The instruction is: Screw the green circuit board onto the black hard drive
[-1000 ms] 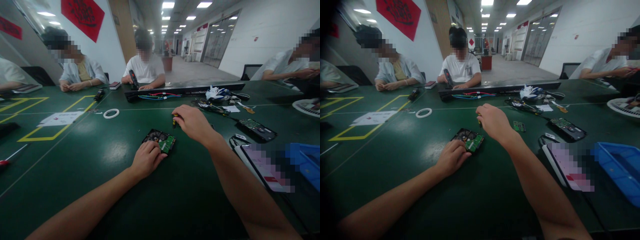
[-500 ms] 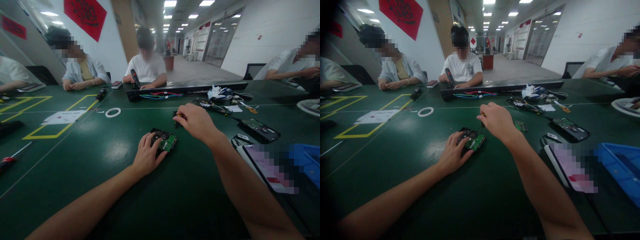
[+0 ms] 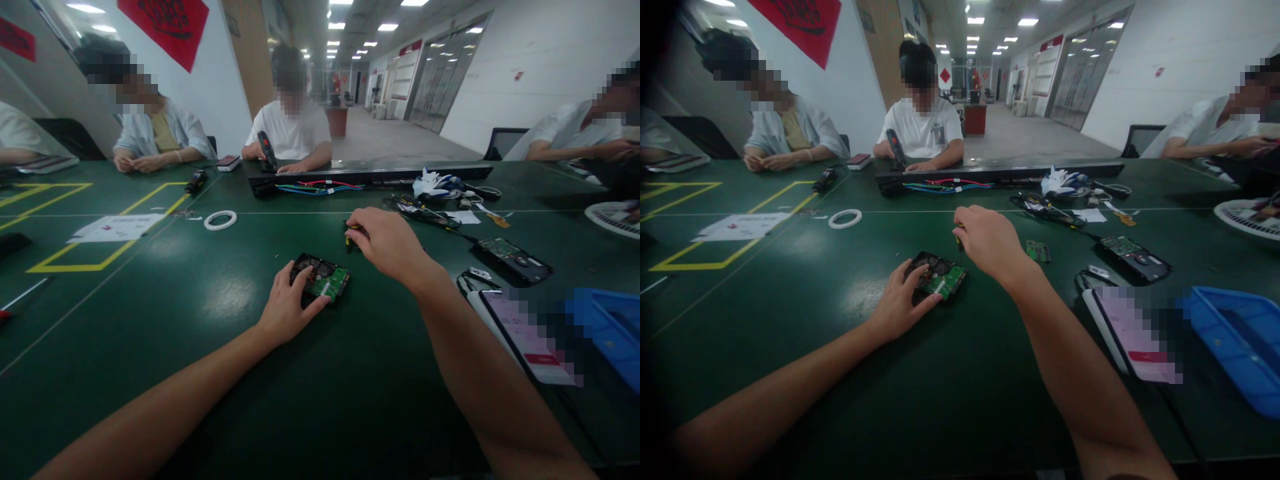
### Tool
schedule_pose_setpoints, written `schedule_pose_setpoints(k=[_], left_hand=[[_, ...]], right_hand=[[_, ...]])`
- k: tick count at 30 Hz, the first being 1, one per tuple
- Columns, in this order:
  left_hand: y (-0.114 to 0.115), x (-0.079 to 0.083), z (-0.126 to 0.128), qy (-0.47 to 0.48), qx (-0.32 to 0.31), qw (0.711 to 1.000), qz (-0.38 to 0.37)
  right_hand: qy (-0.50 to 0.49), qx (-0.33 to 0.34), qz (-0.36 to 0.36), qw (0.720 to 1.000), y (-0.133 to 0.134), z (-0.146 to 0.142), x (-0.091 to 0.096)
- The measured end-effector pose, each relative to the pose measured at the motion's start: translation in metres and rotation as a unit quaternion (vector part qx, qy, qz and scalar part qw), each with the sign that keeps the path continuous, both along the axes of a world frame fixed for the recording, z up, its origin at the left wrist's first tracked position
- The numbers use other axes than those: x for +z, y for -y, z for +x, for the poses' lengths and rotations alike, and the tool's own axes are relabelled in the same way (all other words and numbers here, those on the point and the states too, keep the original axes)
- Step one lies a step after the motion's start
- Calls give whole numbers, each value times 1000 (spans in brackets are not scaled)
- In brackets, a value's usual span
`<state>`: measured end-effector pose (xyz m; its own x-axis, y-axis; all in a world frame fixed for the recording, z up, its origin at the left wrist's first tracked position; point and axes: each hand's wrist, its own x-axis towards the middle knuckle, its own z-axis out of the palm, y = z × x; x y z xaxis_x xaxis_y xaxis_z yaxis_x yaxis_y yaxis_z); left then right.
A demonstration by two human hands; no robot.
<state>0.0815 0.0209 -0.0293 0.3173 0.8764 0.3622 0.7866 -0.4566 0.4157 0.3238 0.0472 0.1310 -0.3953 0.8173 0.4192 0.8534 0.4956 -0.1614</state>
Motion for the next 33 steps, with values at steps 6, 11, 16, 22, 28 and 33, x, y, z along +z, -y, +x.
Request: schedule_pose_setpoints(k=[6, 11, 16, 22, 28, 33], left_hand=[[-7, 3, 1, 44, 30, 997, -51], [-6, 9, 8, 48, 58, 994, -84], [-8, 11, 17, 72, 79, 989, -98], [-7, 12, 25, 124, 109, 981, -105], [0, 11, 23, 103, 89, 986, -98], [1, 10, 21, 99, 77, 989, -82]], right_hand=[[6, 8, -13, 1000, -6, 3, 5], [20, 15, -28, 999, -18, 6, 9], [26, 18, -41, 999, -26, 6, 12], [13, 9, -62, 998, -29, 6, 12], [10, 27, -80, 996, -26, 7, 14], [20, 36, -82, 996, -21, 3, 15]])
